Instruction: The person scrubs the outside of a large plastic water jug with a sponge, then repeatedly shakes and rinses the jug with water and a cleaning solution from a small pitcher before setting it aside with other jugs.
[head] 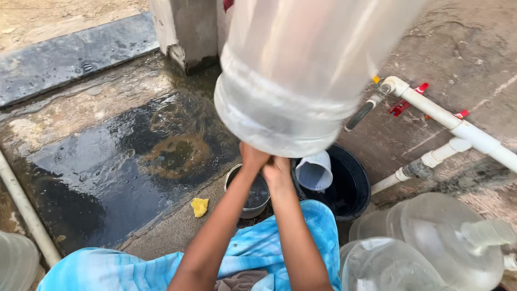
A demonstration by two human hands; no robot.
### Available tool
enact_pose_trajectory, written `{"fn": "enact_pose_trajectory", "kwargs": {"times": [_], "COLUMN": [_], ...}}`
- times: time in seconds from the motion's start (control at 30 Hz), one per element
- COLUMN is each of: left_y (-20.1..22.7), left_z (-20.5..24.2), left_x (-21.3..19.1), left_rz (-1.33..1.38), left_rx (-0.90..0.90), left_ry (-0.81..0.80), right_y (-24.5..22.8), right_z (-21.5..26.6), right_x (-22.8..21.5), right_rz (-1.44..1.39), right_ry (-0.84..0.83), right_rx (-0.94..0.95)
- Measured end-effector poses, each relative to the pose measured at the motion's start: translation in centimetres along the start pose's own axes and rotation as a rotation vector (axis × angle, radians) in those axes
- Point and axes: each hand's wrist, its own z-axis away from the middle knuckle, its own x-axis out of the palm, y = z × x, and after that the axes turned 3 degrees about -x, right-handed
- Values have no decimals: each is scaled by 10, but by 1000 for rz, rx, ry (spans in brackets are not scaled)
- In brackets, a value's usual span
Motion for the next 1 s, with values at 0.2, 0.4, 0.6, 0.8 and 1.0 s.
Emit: {"fn": "enact_pose_trajectory", "kwargs": {"times": [0.2, 0.4, 0.6, 0.8, 1.0], "left_y": [-33, -68, -71, -55, -63], "left_z": [-14, -19, -3, -9, -16], "left_x": [14, 32, 42, 41, 24], "left_rz": [-115, -162, -164, -191, -218], "left_rx": [-40, -140, -185, -102, 76], "left_ry": [-99, -208, -273, -176, -29], "right_y": [14, 11, 0, -5, 12], "right_z": [-37, -46, -38, -40, -31], "right_x": [-33, -87, -93, -95, -143], "right_rz": [93, 150, 171, 229, 418], "right_ry": [56, 102, 121, 88, 74], "right_rx": [-45, -79, -85, -58, 37]}}
